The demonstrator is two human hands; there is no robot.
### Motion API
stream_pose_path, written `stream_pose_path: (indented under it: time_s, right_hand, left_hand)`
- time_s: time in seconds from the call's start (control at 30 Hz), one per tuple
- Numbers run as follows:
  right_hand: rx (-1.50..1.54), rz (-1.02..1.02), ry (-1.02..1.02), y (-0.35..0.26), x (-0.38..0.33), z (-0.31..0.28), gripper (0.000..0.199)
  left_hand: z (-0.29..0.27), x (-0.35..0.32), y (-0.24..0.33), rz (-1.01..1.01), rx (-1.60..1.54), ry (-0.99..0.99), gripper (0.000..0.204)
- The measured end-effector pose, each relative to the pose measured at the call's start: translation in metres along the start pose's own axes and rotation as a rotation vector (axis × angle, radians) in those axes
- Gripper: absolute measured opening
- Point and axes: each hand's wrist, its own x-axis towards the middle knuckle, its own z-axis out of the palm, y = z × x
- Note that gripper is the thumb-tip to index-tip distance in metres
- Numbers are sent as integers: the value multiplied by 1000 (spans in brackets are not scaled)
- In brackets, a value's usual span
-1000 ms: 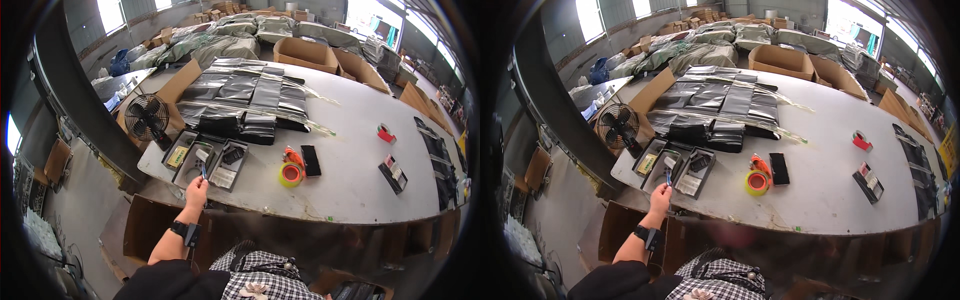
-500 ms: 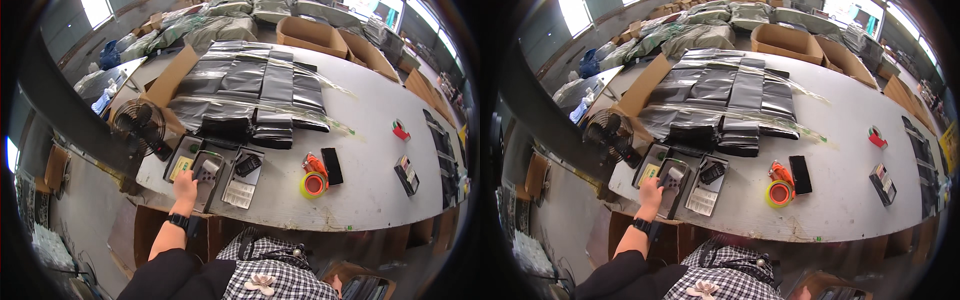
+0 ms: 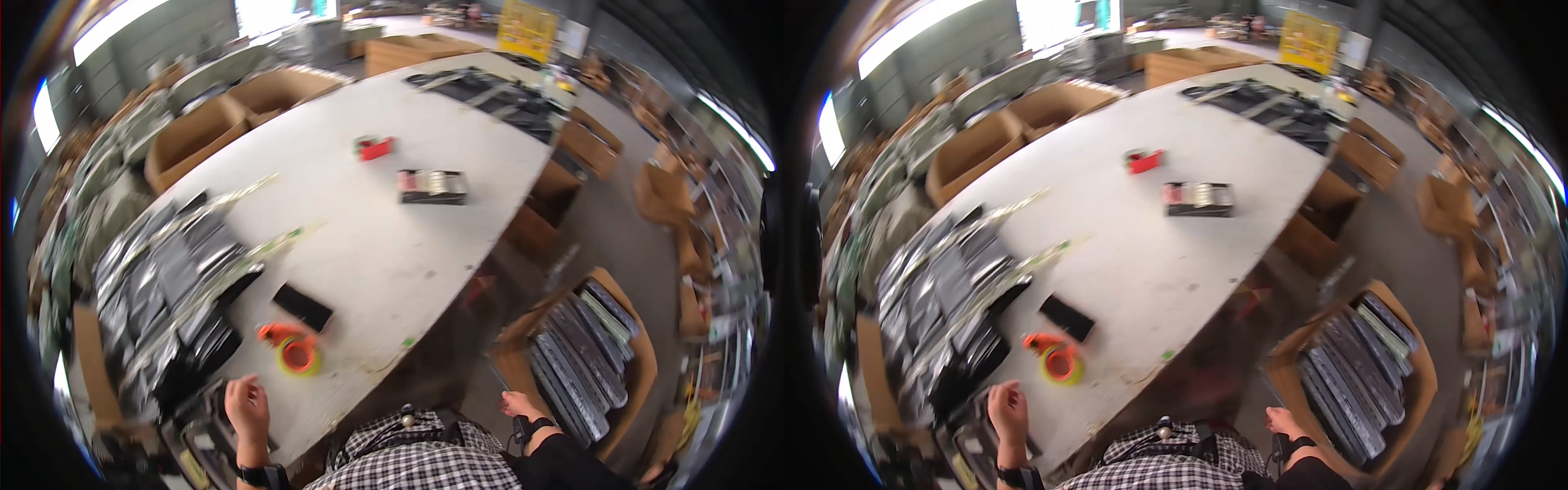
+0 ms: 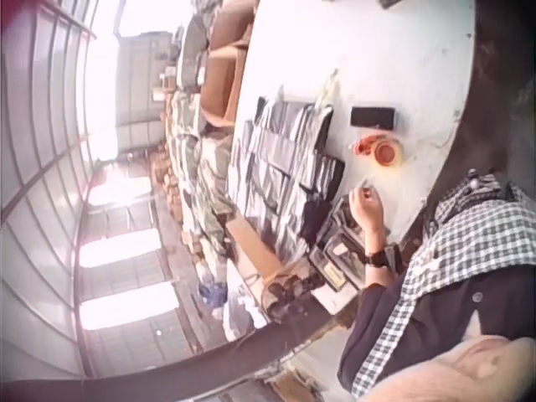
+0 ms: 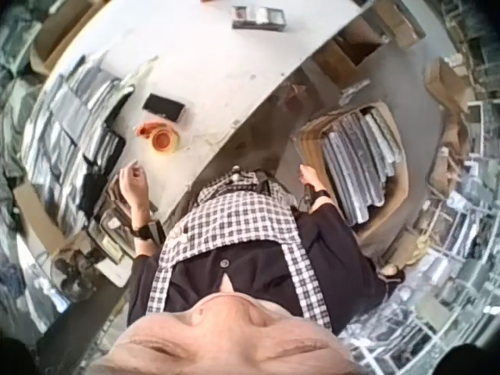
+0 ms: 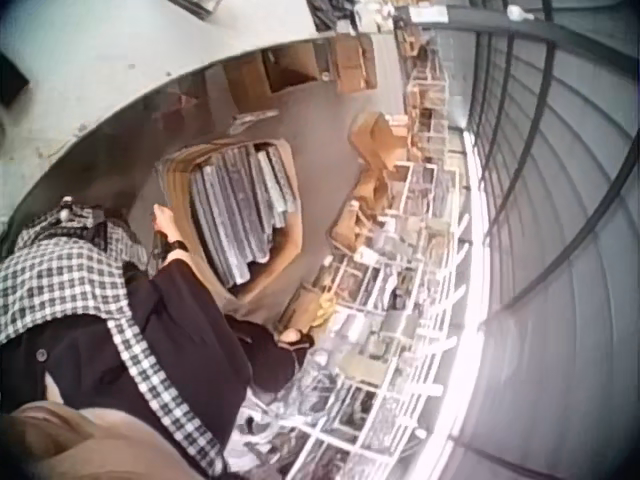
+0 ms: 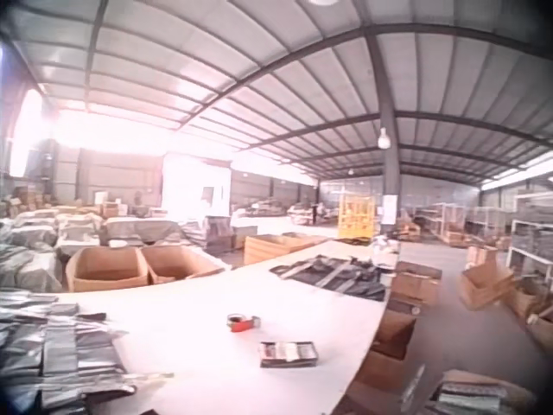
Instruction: Checking inventory lists and packaging plastic/rubber components into shipping sleeves in a warehouse.
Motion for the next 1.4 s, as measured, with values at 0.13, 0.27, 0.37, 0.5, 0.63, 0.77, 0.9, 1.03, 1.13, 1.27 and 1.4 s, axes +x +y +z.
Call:
stream_pose_path:
  time_s: [0.13, 0.27, 0.37, 0.5, 0.63, 0.77, 0.9, 1.03, 1.13, 1.27, 1.4]
  right_hand:
    - [136, 32, 46, 33, 12, -35, 33]
    - [197, 184, 61, 56, 38, -89, 31]
    - [197, 196, 72, 47, 61, -133, 35]
    - [253, 113, 117, 22, 101, -184, 29]
    - [27, -329, 458, -80, 121, -202, 15]
    - [-149, -841, 477, -236, 131, -192, 29]
    - [-461, -1386, 371, -377, 136, -149, 64]
    - [-739, -1408, 263, -483, 145, -82, 99]
    - [-898, -1477, 286, -543, 165, -53, 119]
    - [-1097, -1306, 308, -602, 181, -5, 128]
    - [-1137, -1245, 151, -630, 210, 11, 128]
  left_hand:
    - [89, 12, 82, 140, -96, -301, 24]
    - [169, 19, 156, 246, -132, -544, 26]
    - [205, 24, 208, 256, -82, -637, 29]
    - [243, 42, 253, 272, -11, -744, 35]
    - [270, 56, 265, 213, -13, -747, 39]
    - [291, 67, 250, 188, 77, -709, 48]
    - [313, 89, 215, 171, 253, -556, 57]
    - [325, 103, 157, -69, 454, -328, 62]
    - [324, 121, 124, -222, 583, -212, 68]
    - [308, 126, 98, -470, 668, -85, 80]
    - [301, 122, 76, -730, 604, 65, 87]
